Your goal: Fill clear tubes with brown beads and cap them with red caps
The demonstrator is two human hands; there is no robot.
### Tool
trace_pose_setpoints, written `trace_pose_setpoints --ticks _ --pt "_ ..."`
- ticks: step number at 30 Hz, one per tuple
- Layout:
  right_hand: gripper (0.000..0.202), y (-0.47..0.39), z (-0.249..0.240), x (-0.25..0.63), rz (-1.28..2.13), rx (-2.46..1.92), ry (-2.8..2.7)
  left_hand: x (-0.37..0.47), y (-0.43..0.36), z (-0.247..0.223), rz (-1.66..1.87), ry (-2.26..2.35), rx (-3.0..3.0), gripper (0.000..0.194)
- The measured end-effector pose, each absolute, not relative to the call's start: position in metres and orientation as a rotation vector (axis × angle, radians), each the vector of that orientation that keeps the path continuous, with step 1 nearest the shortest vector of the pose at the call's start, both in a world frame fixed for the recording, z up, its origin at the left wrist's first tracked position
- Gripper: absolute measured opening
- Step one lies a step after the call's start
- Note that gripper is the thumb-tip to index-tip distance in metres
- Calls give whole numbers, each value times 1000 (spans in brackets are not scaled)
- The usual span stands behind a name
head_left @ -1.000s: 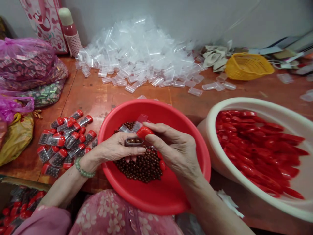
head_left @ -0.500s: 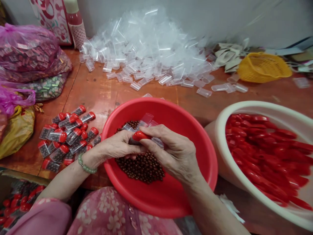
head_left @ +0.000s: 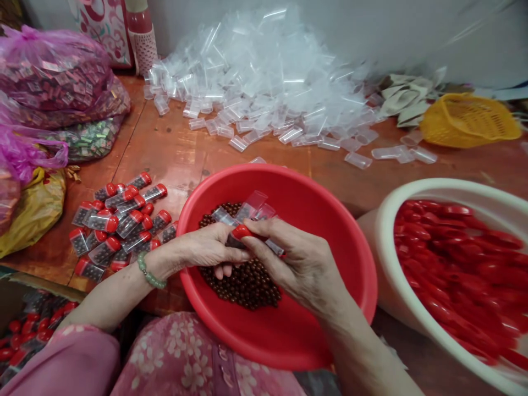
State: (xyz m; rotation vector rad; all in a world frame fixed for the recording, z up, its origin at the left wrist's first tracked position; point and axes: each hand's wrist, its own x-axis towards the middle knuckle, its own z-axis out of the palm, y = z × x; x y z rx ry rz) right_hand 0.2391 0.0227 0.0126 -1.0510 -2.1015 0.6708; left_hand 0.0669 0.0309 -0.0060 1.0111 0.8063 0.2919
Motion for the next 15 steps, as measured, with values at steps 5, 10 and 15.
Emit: trace_pose_setpoints --ticks 5,10,15 --pt "10 22 10 238 589 -1015 -2167 71 31 -3 250 901 1085 21" --pt "17 19 4 244 523 -956 -2182 68 29 -10 250 806 1000 21" --pt "71 13 -7 245 306 -945 -2352 65 33 -15 359 666 731 35"
